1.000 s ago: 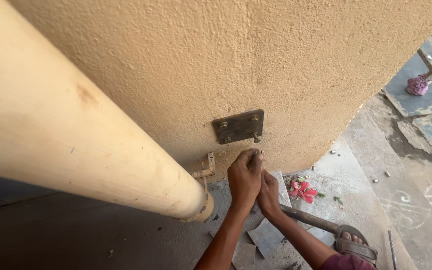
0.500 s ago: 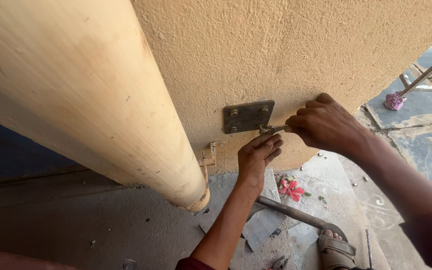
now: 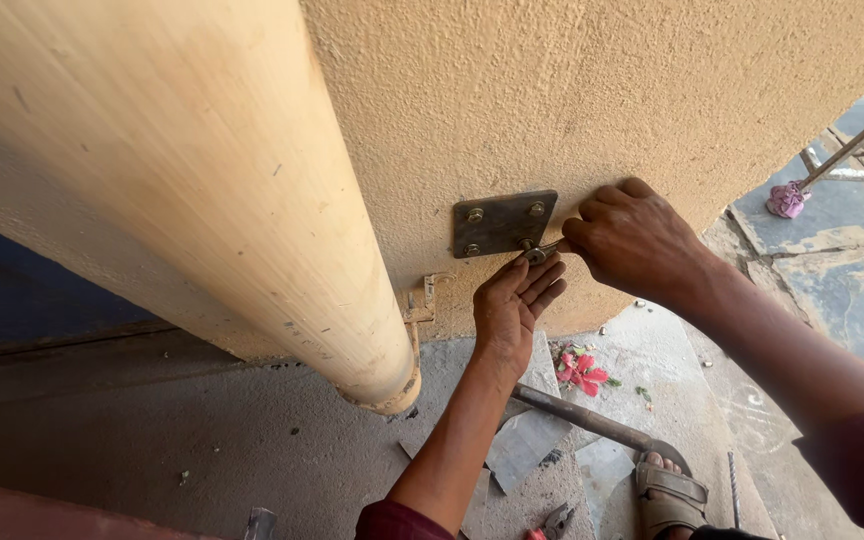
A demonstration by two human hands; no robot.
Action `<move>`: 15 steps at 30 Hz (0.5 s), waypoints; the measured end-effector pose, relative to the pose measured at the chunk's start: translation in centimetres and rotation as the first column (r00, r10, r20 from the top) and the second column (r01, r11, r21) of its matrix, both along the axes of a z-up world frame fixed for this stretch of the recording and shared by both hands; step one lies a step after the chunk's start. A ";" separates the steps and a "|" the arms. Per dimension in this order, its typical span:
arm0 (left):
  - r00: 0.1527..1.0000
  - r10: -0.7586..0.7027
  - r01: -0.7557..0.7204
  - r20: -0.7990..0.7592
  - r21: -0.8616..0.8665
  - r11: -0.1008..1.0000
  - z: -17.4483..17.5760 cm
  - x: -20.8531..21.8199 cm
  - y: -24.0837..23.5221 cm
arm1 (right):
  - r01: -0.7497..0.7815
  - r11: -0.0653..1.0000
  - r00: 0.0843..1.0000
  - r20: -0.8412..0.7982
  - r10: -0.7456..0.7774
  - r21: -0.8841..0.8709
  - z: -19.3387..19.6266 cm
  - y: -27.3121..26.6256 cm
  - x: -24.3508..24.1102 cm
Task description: The person uses a wrench to tighten bolts on a metal bracket that secures a vertical pipe to an exterior wall. The person repeatedly adjusts the wrench and repositions hands to tighten each bolt in sequence.
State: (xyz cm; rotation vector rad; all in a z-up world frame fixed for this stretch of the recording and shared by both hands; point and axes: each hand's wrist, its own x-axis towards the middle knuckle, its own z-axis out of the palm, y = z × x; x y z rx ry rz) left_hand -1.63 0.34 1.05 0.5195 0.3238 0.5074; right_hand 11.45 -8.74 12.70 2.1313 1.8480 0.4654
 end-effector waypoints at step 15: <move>1.000 0.018 -0.019 0.006 0.330 0.944 -2.2 0.7 1.5 | 0.138 0.956 0.980 -0.178 -0.093 0.257 0.2 -0.1 -1.3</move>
